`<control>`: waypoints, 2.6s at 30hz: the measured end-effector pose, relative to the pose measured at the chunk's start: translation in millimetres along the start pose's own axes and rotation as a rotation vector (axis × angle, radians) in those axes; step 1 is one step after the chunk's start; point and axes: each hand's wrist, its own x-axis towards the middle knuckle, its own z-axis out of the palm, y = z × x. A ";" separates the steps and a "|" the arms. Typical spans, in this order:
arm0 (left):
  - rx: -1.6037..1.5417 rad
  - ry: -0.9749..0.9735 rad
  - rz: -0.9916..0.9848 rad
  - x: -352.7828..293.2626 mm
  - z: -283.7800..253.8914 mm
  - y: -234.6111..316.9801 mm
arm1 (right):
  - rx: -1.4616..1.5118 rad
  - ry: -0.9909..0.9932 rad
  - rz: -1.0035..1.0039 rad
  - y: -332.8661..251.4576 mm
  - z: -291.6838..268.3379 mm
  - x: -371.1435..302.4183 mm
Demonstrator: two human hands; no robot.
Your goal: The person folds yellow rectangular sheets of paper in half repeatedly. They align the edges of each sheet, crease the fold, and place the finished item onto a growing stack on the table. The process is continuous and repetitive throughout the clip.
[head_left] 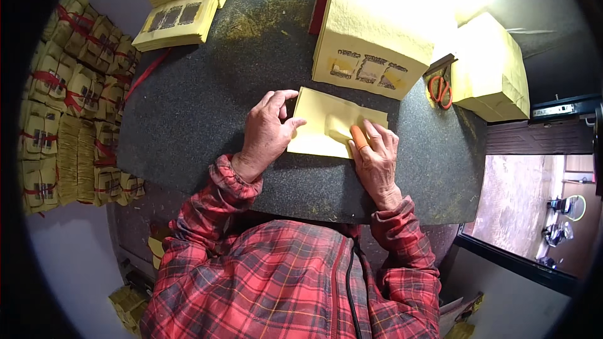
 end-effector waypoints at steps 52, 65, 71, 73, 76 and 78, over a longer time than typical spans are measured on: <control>-0.077 -0.046 0.062 -28.4 32.1 -7.6 | -0.216 -0.093 0.317 21.4 -11.4 -12.9; 0.037 -0.078 0.104 -27.2 33.0 -7.9 | -0.335 -0.115 0.322 23.4 -5.8 -5.7; 0.099 -0.107 0.074 -27.0 34.4 -5.6 | -0.344 -0.304 0.401 15.7 -16.9 1.7; 0.104 -0.095 0.111 -27.4 36.9 -6.6 | -0.484 -0.327 0.268 11.0 -28.4 2.0; 0.101 -0.101 0.099 -24.4 36.0 -5.8 | -0.257 -0.193 0.122 -19.1 -28.5 33.2; 0.121 -0.106 0.095 -22.7 34.6 -3.6 | -0.076 -0.141 0.059 -40.6 -6.5 50.5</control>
